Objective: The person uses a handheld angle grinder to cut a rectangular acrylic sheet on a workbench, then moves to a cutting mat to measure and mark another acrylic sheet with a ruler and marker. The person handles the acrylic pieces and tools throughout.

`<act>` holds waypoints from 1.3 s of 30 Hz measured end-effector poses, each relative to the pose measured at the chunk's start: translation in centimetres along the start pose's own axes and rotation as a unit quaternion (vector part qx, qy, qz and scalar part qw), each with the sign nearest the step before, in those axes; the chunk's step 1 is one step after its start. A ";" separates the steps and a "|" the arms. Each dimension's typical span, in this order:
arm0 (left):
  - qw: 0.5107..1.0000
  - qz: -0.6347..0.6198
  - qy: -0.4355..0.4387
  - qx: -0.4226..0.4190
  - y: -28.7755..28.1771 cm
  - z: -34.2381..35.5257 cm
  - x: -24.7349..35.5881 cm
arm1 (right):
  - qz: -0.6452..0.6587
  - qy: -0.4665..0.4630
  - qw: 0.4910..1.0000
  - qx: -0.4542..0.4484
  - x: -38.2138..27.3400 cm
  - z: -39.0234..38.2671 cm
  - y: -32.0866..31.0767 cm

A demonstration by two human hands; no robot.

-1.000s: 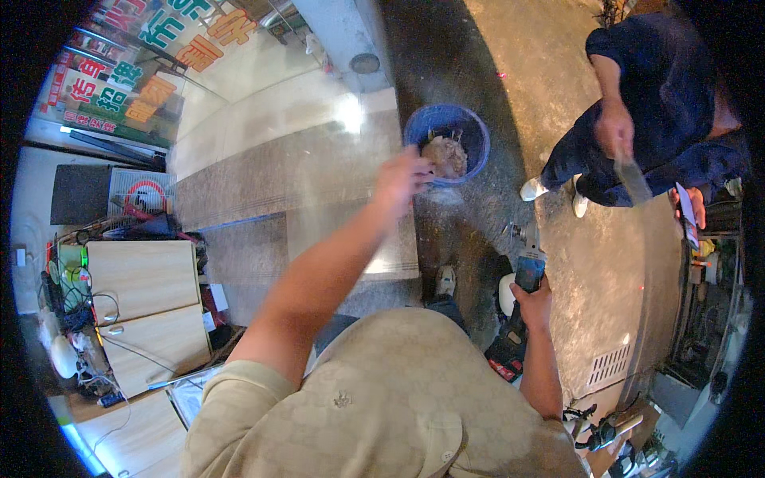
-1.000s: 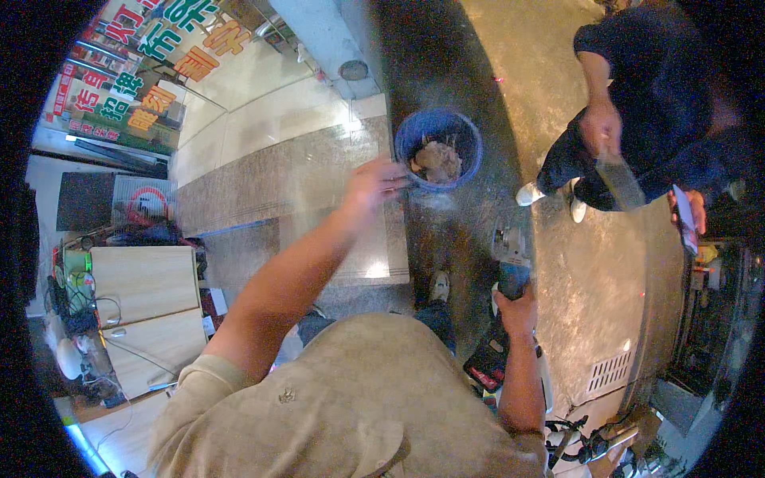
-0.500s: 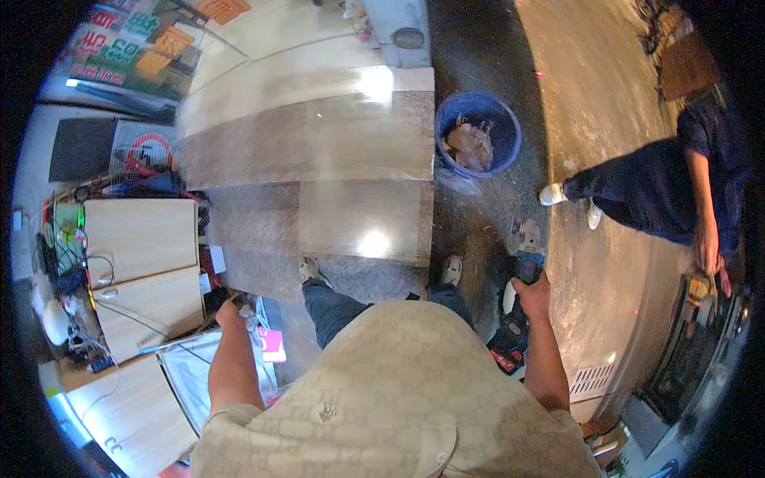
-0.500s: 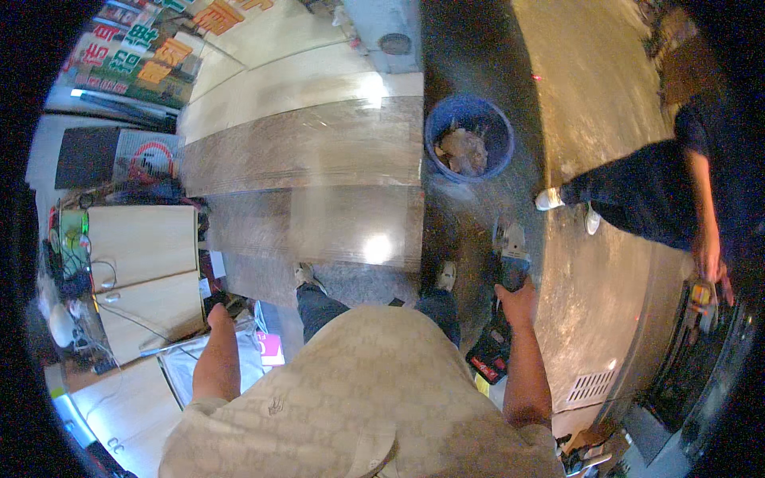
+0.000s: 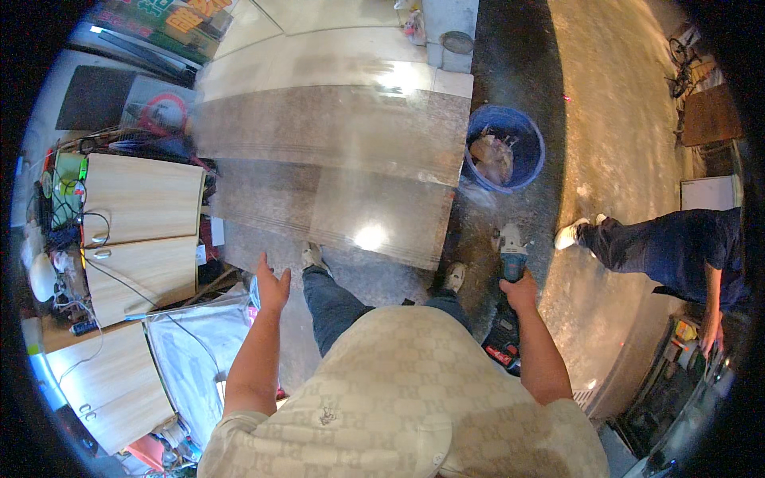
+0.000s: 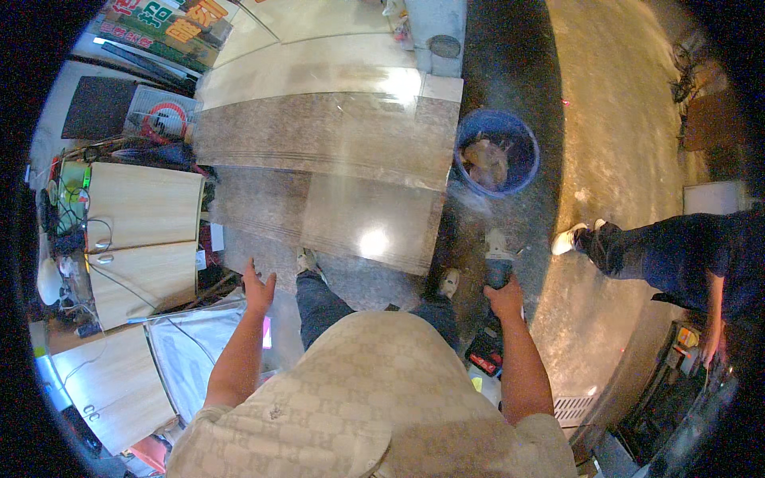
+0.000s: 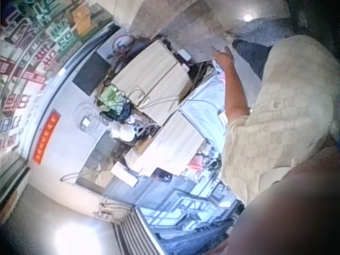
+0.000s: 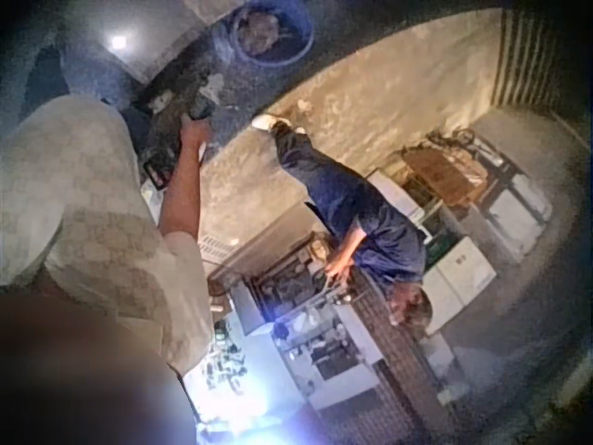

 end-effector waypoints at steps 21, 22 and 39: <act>0.982 -0.033 -0.184 -0.022 2.4 -3.2 -7.0 | -0.056 0.107 0.992 -0.029 12.1 -3.7 4.8; 0.977 -0.053 -0.203 -0.028 2.5 -2.9 -6.1 | -0.034 0.100 0.994 -0.033 12.1 -3.6 4.6; 0.984 -0.048 -0.146 -0.093 4.2 -3.2 -1.3 | 0.004 0.078 0.995 -0.059 10.1 -4.3 3.3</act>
Point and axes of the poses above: each hand's wrist, its own z-axis towards the middle knuckle, its own y-axis out of the palm, x = y × z, the point moved 10 cm from there along z, towards the middle knuckle, and after that the axes turned 7 degrees about z, right-handed, at the moved point
